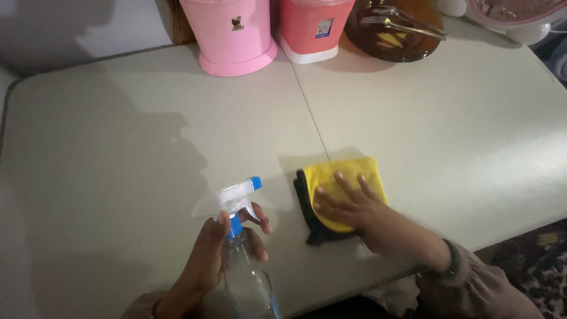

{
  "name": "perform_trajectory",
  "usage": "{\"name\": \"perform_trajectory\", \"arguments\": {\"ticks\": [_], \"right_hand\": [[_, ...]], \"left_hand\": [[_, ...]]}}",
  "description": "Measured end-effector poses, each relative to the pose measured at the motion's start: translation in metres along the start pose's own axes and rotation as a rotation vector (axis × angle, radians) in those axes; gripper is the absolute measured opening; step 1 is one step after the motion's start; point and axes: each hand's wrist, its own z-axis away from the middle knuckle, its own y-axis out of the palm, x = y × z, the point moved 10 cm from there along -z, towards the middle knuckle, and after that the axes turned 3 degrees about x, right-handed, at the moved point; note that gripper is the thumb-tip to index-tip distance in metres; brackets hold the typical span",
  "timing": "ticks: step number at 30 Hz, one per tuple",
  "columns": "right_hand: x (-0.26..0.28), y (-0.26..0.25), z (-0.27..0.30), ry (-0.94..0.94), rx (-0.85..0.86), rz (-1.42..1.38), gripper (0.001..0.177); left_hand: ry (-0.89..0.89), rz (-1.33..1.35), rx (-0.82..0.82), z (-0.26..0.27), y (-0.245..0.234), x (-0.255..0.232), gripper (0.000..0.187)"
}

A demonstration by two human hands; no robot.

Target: Gathering plates and cutlery from a table and then wiping the surface with a cleaning cloth and spray.

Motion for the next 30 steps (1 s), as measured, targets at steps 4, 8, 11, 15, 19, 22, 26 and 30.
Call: {"name": "perform_trajectory", "arguments": {"ticks": [4,8,11,15,19,22,26,30], "right_hand": [[0.0,0.01,0.033,0.127,0.324,-0.115,0.104],[-0.054,0.029,0.056,0.427,0.396,0.011,0.109],[-0.072,0.028,0.039,0.492,0.187,0.046,0.099],[-0.029,0.009,0.009,0.235,-0.172,0.089,0.095],[0.018,-0.015,0.024,0.062,-0.16,-0.052,0.088],[0.007,0.024,0.05,0.224,0.315,-0.034,0.105],[-0.02,0.031,0.073,0.362,0.258,-0.011,0.111],[-0.026,0.013,0.063,0.45,-0.11,-0.111,0.1]], "left_hand": [[0.011,-0.011,0.015,0.003,0.004,-0.009,0.085],[-0.008,0.0,0.002,0.0,-0.001,0.002,0.084],[-0.016,0.015,-0.011,-0.001,-0.002,0.004,0.083],[-0.003,-0.003,0.007,0.002,0.003,-0.003,0.086],[0.007,-0.012,0.01,0.001,0.005,-0.001,0.086],[0.009,-0.008,0.0,0.001,0.001,0.003,0.085],[0.006,0.004,0.01,0.002,0.006,-0.003,0.086],[0.004,-0.013,0.006,0.005,0.01,-0.004,0.085]]}}
